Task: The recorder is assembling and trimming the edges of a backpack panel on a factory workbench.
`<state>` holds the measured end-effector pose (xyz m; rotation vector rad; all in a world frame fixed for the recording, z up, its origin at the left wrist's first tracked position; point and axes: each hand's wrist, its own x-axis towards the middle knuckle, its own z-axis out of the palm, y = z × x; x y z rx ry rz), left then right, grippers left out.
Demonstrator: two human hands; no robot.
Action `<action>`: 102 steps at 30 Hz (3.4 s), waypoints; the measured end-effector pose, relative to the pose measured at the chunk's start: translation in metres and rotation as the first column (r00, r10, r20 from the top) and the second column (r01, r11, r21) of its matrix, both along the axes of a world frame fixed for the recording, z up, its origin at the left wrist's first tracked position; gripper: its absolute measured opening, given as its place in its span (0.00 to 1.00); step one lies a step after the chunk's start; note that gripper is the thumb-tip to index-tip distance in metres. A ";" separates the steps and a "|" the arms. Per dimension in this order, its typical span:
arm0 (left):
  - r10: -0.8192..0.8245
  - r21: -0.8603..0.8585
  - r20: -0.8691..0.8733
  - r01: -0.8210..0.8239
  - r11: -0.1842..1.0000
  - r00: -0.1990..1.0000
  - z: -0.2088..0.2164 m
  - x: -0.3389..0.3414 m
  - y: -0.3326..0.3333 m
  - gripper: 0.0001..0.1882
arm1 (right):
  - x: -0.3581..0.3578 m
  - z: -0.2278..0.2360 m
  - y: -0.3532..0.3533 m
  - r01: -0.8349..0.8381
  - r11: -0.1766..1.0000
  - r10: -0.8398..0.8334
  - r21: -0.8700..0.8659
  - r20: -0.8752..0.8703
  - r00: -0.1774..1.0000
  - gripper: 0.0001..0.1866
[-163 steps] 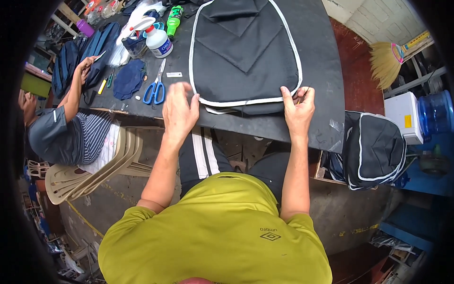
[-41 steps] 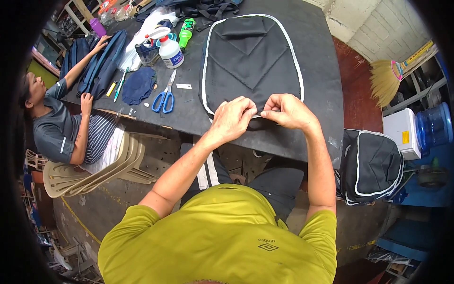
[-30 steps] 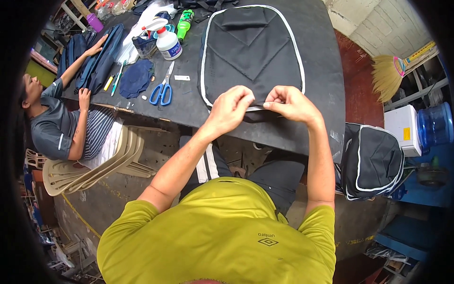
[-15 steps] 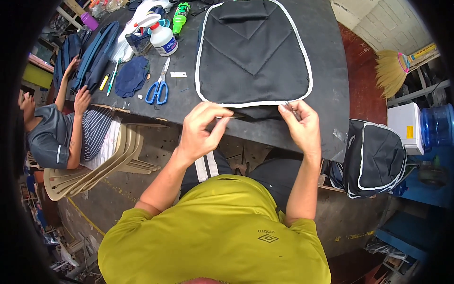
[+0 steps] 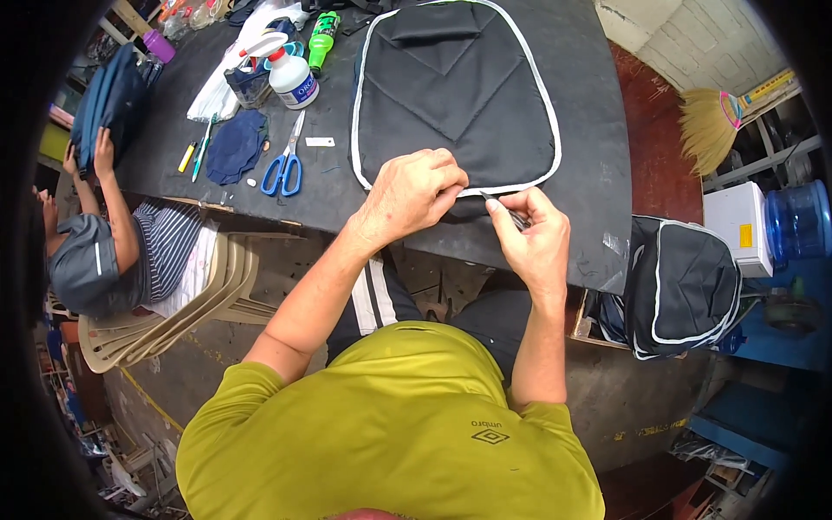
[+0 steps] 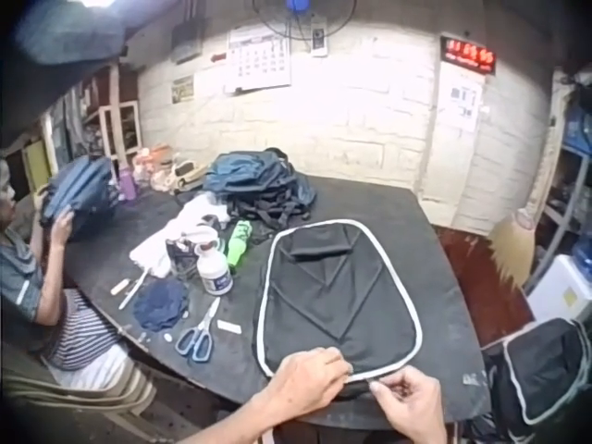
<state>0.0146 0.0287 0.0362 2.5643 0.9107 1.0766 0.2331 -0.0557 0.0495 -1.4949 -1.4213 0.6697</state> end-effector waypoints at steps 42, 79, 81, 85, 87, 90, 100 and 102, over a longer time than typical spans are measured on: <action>0.541 -0.727 0.528 0.019 0.686 0.655 -0.033 -0.048 -0.076 0.27 | -0.024 -0.032 0.022 0.083 0.996 -0.079 -0.013 -0.470 0.879 0.20; 0.465 -0.829 0.552 0.392 0.400 0.692 -0.031 -0.062 0.013 0.19 | -0.052 -0.022 0.024 -0.025 0.991 0.033 0.134 -0.057 0.998 0.13; 0.447 -0.812 0.580 0.436 0.389 0.681 -0.033 -0.053 0.016 0.17 | -0.057 -0.038 0.015 -0.060 0.998 0.054 -0.033 -0.155 0.986 0.13; 0.425 -0.853 0.510 0.503 0.140 0.748 -0.034 -0.005 0.006 0.11 | -0.055 -0.032 -0.001 -0.020 0.998 -0.007 -0.063 -0.402 0.916 0.10; 0.400 -0.792 0.568 0.610 0.026 0.719 -0.036 0.024 -0.004 0.12 | -0.033 -0.034 -0.007 0.103 0.992 -0.086 0.077 -0.198 0.976 0.10; 0.352 -0.788 0.565 0.614 -0.037 0.746 -0.037 0.052 -0.009 0.15 | 0.005 -0.025 -0.030 0.140 0.986 -0.156 -0.086 -0.240 0.958 0.09; 0.180 -0.827 0.556 0.562 0.024 0.811 -0.059 0.067 0.004 0.19 | 0.018 -0.018 -0.035 0.233 0.968 -0.225 -0.094 0.095 0.970 0.14; 0.174 -0.825 0.561 0.565 0.032 0.809 -0.061 0.067 0.005 0.18 | 0.016 -0.017 -0.027 0.238 0.969 -0.229 -0.065 0.128 0.965 0.14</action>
